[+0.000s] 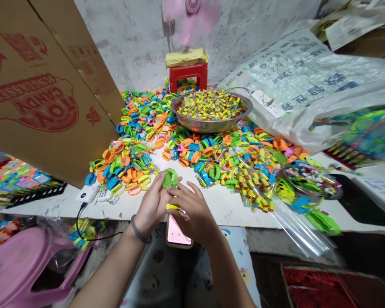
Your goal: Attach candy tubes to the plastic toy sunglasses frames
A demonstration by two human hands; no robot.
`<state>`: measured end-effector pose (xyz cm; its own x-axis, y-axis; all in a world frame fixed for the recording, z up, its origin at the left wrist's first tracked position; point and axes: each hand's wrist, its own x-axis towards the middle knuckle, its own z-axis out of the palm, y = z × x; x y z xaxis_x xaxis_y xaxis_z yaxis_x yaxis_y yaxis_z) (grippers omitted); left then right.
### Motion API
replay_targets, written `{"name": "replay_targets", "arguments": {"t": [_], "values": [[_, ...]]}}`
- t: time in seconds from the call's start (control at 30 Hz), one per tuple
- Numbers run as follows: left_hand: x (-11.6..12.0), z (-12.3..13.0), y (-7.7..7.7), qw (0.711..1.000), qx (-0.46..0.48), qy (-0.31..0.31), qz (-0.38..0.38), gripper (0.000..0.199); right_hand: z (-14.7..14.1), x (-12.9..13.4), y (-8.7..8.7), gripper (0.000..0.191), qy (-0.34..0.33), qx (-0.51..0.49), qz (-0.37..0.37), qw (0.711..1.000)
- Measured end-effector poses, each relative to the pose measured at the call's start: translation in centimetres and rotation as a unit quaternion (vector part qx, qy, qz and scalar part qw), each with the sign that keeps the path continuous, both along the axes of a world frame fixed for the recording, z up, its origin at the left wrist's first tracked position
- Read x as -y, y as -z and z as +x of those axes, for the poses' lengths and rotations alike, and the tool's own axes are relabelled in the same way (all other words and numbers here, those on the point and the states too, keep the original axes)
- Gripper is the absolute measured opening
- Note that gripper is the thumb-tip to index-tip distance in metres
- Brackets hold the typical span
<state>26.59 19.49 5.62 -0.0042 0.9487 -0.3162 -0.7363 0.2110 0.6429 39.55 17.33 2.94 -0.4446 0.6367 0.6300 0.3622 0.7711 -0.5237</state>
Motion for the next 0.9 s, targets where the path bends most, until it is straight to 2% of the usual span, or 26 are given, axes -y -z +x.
{"name": "replay_targets", "arguments": {"t": [0.07, 0.2, 0.3, 0.4, 0.5, 0.63, 0.77, 0.83, 0.9], "values": [[0.0, -0.4, -0.3, 0.999, 0.006, 0.019, -0.028, 0.029, -0.1, 0.2, -0.2, 0.009, -0.014, -0.024, -0.01, 1.0], [0.1, -0.9, -0.4, 0.999, -0.025, 0.024, -0.008, 0.025, 0.4, 0.0, -0.2, 0.007, -0.009, -0.111, -0.046, 0.993], [0.3, -1.0, -0.4, 0.996, -0.072, 0.052, 0.009, 0.027, 0.9, -0.5, 0.1, 0.006, 0.045, -0.173, -0.118, 0.977], [0.7, -0.9, -0.3, 0.977, -0.186, 0.084, 0.067, 0.035, 1.2, -0.7, 0.3, 0.007, 0.099, -0.192, -0.18, 0.96], [1.2, -0.9, -0.2, 0.94, -0.294, 0.125, 0.119, 0.037, 1.1, -0.6, 0.3, 0.008, 0.115, -0.227, -0.209, 0.944], [1.9, -1.2, -0.2, 0.886, -0.396, 0.181, 0.158, 0.034, 1.0, -0.4, 0.0, 0.01, 0.103, -0.262, -0.216, 0.935], [2.4, -1.5, -0.6, 0.813, -0.519, 0.189, 0.186, 0.029, 1.1, -0.3, -0.2, 0.008, 0.112, -0.248, -0.188, 0.944], [2.6, -1.6, -0.9, 0.775, -0.571, 0.181, 0.202, 0.028, 1.3, -0.2, -0.3, 0.008, 0.096, -0.224, -0.166, 0.956], [2.7, -1.7, -1.1, 0.751, -0.601, 0.178, 0.208, 0.031, 1.4, -0.2, -0.5, 0.01, 0.067, -0.196, -0.145, 0.967]]}}
